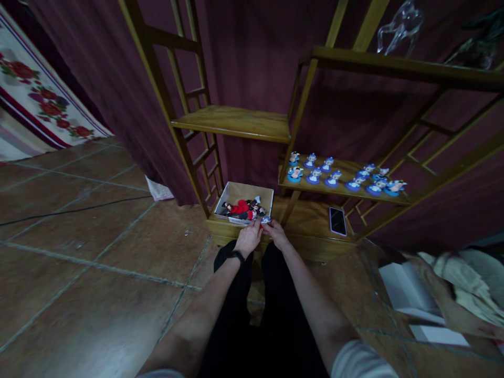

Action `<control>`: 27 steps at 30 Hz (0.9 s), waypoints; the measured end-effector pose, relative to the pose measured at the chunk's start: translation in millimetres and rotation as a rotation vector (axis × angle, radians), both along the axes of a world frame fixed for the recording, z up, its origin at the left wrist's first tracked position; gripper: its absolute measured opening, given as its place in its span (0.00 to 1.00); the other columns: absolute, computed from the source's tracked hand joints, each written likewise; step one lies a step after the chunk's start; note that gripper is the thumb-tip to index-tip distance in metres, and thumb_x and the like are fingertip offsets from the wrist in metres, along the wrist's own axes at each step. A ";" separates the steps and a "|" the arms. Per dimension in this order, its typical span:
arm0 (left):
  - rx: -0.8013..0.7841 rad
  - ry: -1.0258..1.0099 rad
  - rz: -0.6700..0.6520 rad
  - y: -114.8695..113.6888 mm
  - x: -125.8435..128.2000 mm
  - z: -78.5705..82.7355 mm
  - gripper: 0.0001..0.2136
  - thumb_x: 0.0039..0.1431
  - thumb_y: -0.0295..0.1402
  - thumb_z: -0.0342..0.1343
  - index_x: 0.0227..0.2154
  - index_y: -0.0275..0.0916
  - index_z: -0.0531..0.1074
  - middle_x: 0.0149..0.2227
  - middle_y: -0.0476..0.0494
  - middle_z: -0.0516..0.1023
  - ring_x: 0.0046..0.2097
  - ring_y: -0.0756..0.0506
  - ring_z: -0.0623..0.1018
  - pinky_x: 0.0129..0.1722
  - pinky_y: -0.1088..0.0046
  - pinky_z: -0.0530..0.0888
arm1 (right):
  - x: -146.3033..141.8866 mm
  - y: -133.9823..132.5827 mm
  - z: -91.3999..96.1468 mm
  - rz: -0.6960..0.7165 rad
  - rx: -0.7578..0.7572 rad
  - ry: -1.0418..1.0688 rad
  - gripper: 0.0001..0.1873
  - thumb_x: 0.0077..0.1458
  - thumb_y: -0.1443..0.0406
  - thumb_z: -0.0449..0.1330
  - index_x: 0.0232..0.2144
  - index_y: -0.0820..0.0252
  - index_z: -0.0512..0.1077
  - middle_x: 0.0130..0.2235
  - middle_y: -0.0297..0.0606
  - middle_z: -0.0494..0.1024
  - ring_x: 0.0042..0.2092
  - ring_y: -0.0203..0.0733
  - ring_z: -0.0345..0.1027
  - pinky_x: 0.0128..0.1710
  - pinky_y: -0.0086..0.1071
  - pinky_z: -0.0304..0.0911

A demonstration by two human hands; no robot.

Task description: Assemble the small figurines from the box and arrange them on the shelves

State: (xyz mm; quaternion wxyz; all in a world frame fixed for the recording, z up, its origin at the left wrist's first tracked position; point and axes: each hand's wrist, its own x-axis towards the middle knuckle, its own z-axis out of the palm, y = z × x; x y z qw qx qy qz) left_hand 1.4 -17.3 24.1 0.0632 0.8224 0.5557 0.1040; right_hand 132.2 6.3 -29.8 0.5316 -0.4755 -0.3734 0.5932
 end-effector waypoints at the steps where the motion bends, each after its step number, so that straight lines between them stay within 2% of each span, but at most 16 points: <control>1: -0.003 0.001 0.004 -0.3 0.2 0.7 0.18 0.62 0.37 0.39 0.54 0.38 0.56 0.48 0.37 0.69 0.44 0.45 0.74 0.40 0.71 0.70 | 0.1 0.6 -0.9 -0.001 0.001 -0.003 0.17 0.37 0.58 0.65 0.31 0.58 0.69 0.33 0.32 0.74 0.34 0.33 0.68 0.36 0.31 0.66; 8: 0.025 -0.011 -0.010 -0.2 0.2 -0.1 0.18 0.63 0.39 0.38 0.53 0.38 0.56 0.47 0.37 0.70 0.44 0.45 0.74 0.39 0.72 0.70 | 0.0 4.7 -7.4 -0.012 0.008 -0.029 0.18 0.37 0.55 0.64 0.30 0.59 0.68 0.30 0.31 0.74 0.30 0.32 0.67 0.33 0.30 0.66; 13: 0.016 0.002 0.009 -1.5 0.9 -0.2 0.18 0.63 0.39 0.37 0.52 0.37 0.56 0.45 0.37 0.71 0.44 0.46 0.75 0.39 0.73 0.70 | -0.1 3.3 -5.5 -0.024 0.012 -0.074 0.18 0.37 0.54 0.64 0.27 0.59 0.67 0.27 0.29 0.72 0.27 0.31 0.66 0.31 0.29 0.65; 20: 0.022 0.058 -0.020 -2.0 2.2 -1.2 0.18 0.63 0.38 0.38 0.53 0.35 0.56 0.44 0.35 0.71 0.43 0.44 0.74 0.40 0.71 0.70 | 1.2 -0.3 2.1 -0.013 0.018 -0.032 0.17 0.35 0.57 0.66 0.27 0.58 0.66 0.29 0.29 0.73 0.28 0.31 0.66 0.31 0.28 0.63; 27: 0.143 0.138 -0.054 -2.7 5.2 -10.7 0.19 0.63 0.32 0.37 0.54 0.29 0.55 0.42 0.31 0.71 0.45 0.42 0.73 0.42 0.67 0.69 | 3.6 0.7 0.6 -0.011 0.013 0.009 0.21 0.32 0.60 0.67 0.31 0.57 0.67 0.31 0.31 0.74 0.32 0.35 0.67 0.33 0.30 0.64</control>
